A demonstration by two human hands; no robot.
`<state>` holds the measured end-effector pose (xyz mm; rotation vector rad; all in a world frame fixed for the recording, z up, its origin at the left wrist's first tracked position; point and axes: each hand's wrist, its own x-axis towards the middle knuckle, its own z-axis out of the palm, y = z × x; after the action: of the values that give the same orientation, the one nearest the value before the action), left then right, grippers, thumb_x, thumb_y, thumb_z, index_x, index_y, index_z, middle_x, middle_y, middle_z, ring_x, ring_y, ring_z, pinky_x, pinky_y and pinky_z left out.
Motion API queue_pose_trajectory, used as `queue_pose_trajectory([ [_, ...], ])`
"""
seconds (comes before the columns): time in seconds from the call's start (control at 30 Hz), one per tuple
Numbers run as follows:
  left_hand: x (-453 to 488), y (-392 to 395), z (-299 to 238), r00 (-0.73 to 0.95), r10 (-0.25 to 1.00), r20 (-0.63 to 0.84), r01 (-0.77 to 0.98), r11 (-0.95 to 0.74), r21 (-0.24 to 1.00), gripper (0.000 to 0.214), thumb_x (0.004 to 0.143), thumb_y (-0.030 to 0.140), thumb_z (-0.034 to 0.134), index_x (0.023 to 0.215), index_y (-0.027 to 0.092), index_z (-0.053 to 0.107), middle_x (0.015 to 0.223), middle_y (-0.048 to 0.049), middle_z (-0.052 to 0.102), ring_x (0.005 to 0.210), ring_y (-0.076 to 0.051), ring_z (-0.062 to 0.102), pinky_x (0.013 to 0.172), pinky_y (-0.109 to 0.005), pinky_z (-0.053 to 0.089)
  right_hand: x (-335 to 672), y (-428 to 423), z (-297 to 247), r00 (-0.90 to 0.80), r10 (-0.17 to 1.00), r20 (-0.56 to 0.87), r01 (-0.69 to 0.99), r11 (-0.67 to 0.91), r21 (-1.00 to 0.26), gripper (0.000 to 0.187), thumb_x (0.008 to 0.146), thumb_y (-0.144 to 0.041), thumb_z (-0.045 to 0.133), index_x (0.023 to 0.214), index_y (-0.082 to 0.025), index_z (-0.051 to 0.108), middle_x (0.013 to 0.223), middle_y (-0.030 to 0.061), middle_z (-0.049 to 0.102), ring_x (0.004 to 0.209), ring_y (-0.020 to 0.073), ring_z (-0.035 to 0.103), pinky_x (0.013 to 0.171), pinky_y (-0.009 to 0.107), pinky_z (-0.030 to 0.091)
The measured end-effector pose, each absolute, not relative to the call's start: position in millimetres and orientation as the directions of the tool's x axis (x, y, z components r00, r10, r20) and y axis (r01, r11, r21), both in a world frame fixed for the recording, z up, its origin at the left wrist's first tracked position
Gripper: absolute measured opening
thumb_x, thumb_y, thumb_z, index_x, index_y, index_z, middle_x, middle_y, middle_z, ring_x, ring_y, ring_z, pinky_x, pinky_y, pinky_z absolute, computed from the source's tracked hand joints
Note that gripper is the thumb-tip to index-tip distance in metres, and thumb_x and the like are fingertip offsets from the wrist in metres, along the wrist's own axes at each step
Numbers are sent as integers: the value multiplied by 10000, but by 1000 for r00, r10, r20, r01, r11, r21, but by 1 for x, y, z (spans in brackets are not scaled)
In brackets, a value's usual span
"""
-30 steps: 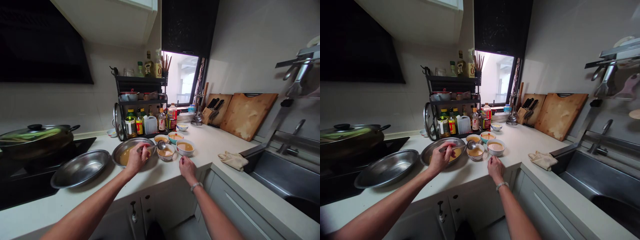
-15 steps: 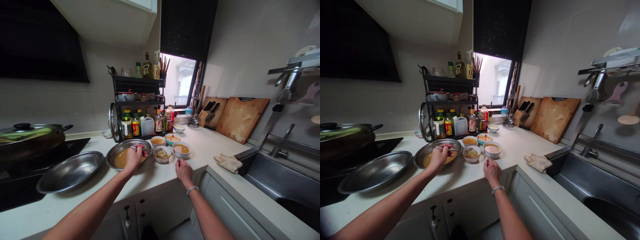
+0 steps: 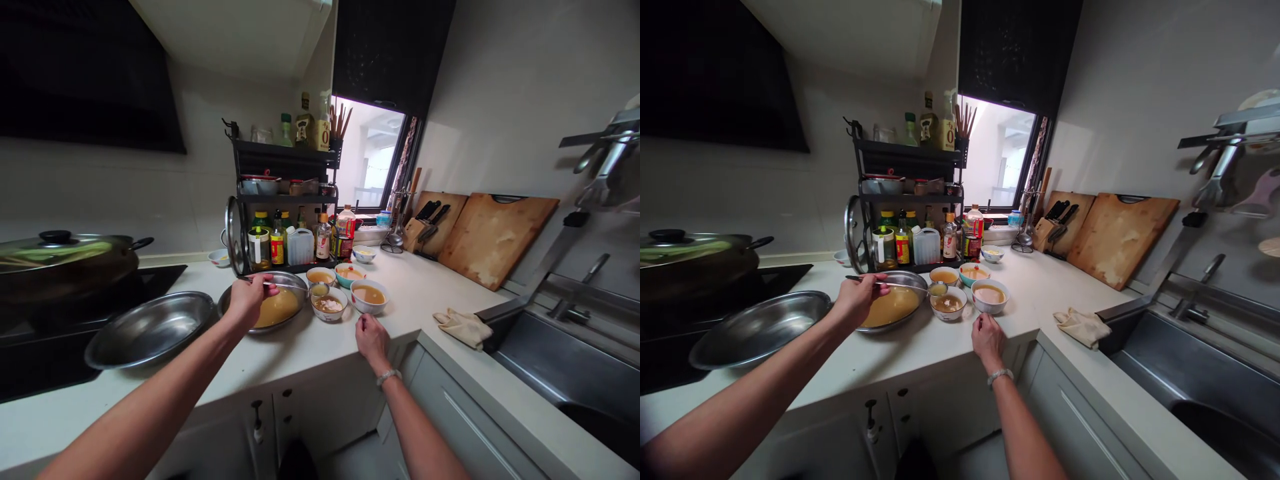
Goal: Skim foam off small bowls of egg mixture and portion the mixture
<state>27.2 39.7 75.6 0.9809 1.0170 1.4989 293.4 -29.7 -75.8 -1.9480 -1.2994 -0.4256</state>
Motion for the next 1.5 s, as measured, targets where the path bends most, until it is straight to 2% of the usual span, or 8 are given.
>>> queue_pose_trajectory([
  [0.23,-26,42,83,-212,963,169,-179,-208,962,145,689,161,485,712,121,622,530,-22,622,478,-135,619,534,-249,543,293,-31,-73,427,653,626,897,-218,-385,205,854,-189,466,712,-161,611,726,46,638,602,122,492,569,256,235],
  [0.37,-51,38,76,-141,906,400,146,-380,913,179,735,238,478,750,151,634,545,-22,637,490,-157,621,493,-242,516,293,-31,-73,430,652,625,896,-219,-387,197,853,-187,472,712,-161,607,717,40,638,597,119,486,567,257,226],
  [0.5,-62,25,68,118,782,612,504,-578,642,242,811,280,426,839,178,643,529,5,620,491,-141,600,512,-222,484,292,-31,-73,446,649,616,886,-224,-405,185,851,-190,485,719,-163,612,728,40,644,607,119,490,562,261,215],
  [0.63,-63,16,60,360,570,738,528,-777,343,222,829,285,432,868,193,630,708,-23,648,585,-131,605,602,-237,494,293,-30,-74,437,651,621,889,-206,-409,188,850,-186,475,730,-164,618,735,41,644,628,123,504,572,260,229],
  [0.7,-60,15,58,393,516,762,499,-815,294,218,832,280,437,889,187,626,763,-36,647,626,-133,617,638,-245,498,293,-30,-75,430,652,624,892,-202,-404,191,851,-188,469,734,-165,617,736,40,643,630,125,507,574,259,232],
  [0.97,-6,2,69,12,780,626,301,-600,741,289,866,304,381,914,145,617,556,4,639,530,-146,645,564,-235,492,294,-29,-76,436,646,627,891,-212,-401,193,849,-194,468,741,-162,625,735,38,639,615,120,502,569,257,229],
  [1.27,50,8,31,341,663,666,282,-748,601,224,829,229,424,849,175,641,564,0,640,478,-122,600,571,-241,475,291,-32,-73,424,644,637,898,-209,-386,186,844,-185,475,718,-167,610,723,37,636,615,120,505,567,254,232],
  [1.5,58,29,27,101,928,359,102,-368,924,212,788,255,433,789,156,621,500,-9,626,455,-171,636,468,-251,491,293,-30,-76,425,638,642,895,-192,-402,199,850,-179,463,707,-169,601,717,41,635,622,128,508,577,253,245],
])
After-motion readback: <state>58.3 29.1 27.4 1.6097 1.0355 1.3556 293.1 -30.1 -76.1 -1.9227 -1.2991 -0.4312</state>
